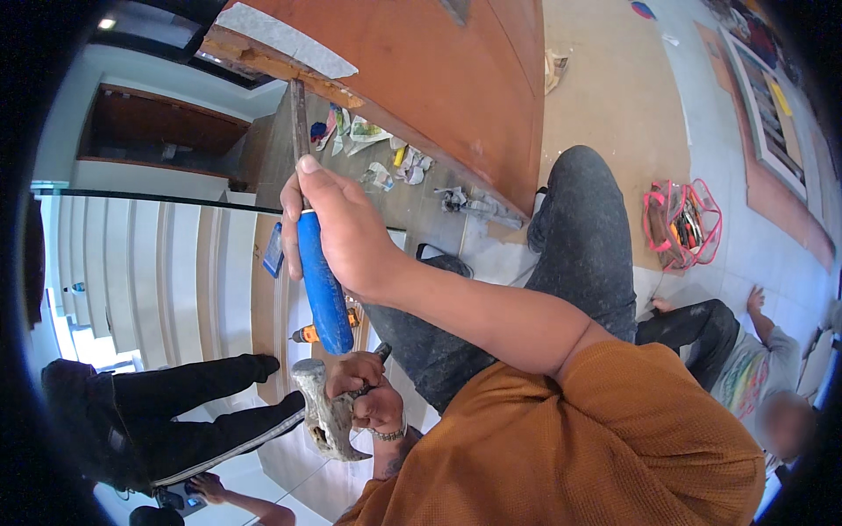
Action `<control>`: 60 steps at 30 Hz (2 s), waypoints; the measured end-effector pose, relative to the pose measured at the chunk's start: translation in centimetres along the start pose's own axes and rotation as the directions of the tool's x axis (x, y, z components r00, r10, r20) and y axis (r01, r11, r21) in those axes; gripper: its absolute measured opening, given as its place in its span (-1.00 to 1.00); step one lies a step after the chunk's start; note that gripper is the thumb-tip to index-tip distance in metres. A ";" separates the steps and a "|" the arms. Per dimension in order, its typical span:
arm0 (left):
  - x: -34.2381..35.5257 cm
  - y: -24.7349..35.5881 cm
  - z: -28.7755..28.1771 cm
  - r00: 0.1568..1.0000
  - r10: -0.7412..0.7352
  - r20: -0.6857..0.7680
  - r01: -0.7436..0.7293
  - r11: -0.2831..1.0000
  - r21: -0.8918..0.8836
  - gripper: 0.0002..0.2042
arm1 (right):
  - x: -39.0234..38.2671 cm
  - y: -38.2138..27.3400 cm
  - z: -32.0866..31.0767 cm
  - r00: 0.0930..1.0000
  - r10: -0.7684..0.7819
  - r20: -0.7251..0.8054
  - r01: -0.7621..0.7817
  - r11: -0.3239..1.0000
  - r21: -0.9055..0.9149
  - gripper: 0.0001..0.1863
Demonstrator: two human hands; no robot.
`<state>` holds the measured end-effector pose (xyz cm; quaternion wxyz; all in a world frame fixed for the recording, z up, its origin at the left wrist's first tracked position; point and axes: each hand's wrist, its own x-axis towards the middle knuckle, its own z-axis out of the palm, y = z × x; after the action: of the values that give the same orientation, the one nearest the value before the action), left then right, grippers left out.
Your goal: The person uses a chisel and a hammer to carve a recess into the edge of a wooden door, repeatedly striking the chisel with the hammer to remove wood.
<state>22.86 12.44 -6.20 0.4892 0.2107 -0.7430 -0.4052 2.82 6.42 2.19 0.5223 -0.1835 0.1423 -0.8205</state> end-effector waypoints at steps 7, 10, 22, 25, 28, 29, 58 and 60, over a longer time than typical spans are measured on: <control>-1.2 -0.8 -0.7 0.992 0.019 -0.125 0.002 0.987 0.163 -0.46 | -0.2 0.5 0.1 0.999 -0.003 0.039 0.003 1.000 -0.012 -0.51; -1.3 -0.7 -0.9 0.991 -0.004 -0.134 0.029 0.982 0.185 -0.46 | -0.1 0.5 0.1 1.000 -0.013 0.026 0.013 1.000 -0.023 -0.51; -0.8 -0.1 -0.4 0.992 -0.038 -0.123 0.048 0.996 0.072 -0.45 | -0.2 0.5 0.4 1.000 -0.013 0.023 0.013 1.000 -0.013 -0.51; -1.0 -0.4 -0.6 0.991 -0.024 -0.131 0.035 0.996 0.084 -0.45 | -0.2 0.4 0.4 1.000 -0.010 0.010 0.010 1.000 -0.011 -0.51; -0.7 0.0 -0.6 0.990 -0.034 -0.140 0.048 0.994 0.098 -0.45 | -0.1 0.5 0.4 1.000 -0.016 0.015 0.016 1.000 -0.004 -0.51; -0.3 0.4 -0.4 0.994 -0.038 -0.106 0.044 0.998 0.053 -0.45 | 0.0 0.5 0.5 1.000 -0.017 0.014 0.017 1.000 -0.005 -0.51; -0.3 -2.3 -0.5 0.987 0.160 -0.008 -0.160 0.981 -0.113 -0.42 | 0.4 1.0 1.1 0.999 -0.039 -0.009 0.039 0.999 0.033 -0.53; -0.3 -2.2 -0.3 0.946 0.309 -0.100 -0.321 0.935 -0.149 -0.43 | 0.4 0.7 1.2 1.000 -0.008 -0.018 0.010 0.997 0.075 -0.53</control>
<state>23.06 11.23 -8.09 0.5910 0.0633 -0.7125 -0.3729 3.78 5.74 2.98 0.5239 -0.1572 0.1154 -0.8292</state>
